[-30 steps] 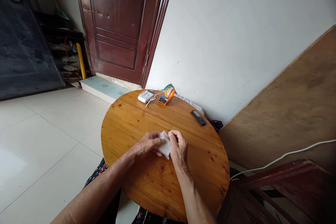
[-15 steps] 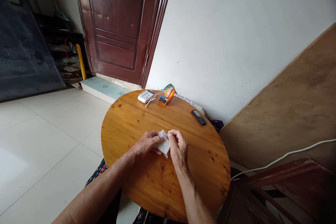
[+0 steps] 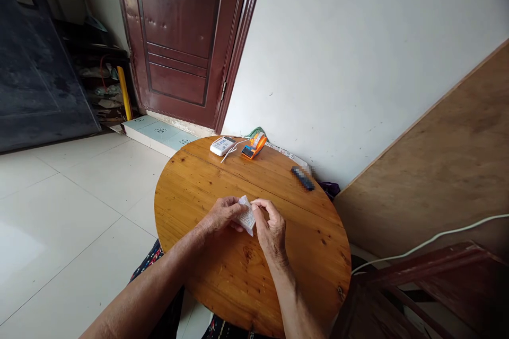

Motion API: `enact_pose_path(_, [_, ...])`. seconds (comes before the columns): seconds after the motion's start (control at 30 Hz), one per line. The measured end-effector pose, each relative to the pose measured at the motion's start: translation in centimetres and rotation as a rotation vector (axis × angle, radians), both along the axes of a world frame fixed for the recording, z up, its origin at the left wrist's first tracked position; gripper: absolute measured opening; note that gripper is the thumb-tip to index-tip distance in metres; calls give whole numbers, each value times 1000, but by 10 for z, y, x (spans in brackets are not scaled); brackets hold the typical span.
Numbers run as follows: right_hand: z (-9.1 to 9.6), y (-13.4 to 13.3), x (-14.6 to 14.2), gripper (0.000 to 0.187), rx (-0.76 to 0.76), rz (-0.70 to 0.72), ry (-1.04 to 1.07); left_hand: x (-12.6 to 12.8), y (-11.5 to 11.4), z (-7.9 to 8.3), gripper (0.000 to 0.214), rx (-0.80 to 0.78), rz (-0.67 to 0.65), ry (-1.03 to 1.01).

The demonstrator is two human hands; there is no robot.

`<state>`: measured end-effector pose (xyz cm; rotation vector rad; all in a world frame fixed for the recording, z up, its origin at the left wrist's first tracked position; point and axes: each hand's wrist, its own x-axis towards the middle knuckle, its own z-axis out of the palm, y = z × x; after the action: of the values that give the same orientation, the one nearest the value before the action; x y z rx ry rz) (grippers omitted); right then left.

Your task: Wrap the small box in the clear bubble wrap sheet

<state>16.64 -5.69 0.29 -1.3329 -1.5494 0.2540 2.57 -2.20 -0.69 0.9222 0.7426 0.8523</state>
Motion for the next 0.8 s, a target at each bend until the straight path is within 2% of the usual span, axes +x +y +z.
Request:
enact_pose_path(0.13, [2,-2,0,16,29,4,-42,0,0,1,48,-19,6,-9])
enact_pose_path(0.4, [2,0,-1,15,143,25,-202,0,0,3,44,50,50,54])
enact_pose_path(0.8, [2,0,-1,15,195,27,-229,-1,-2,3,45,34,48,32])
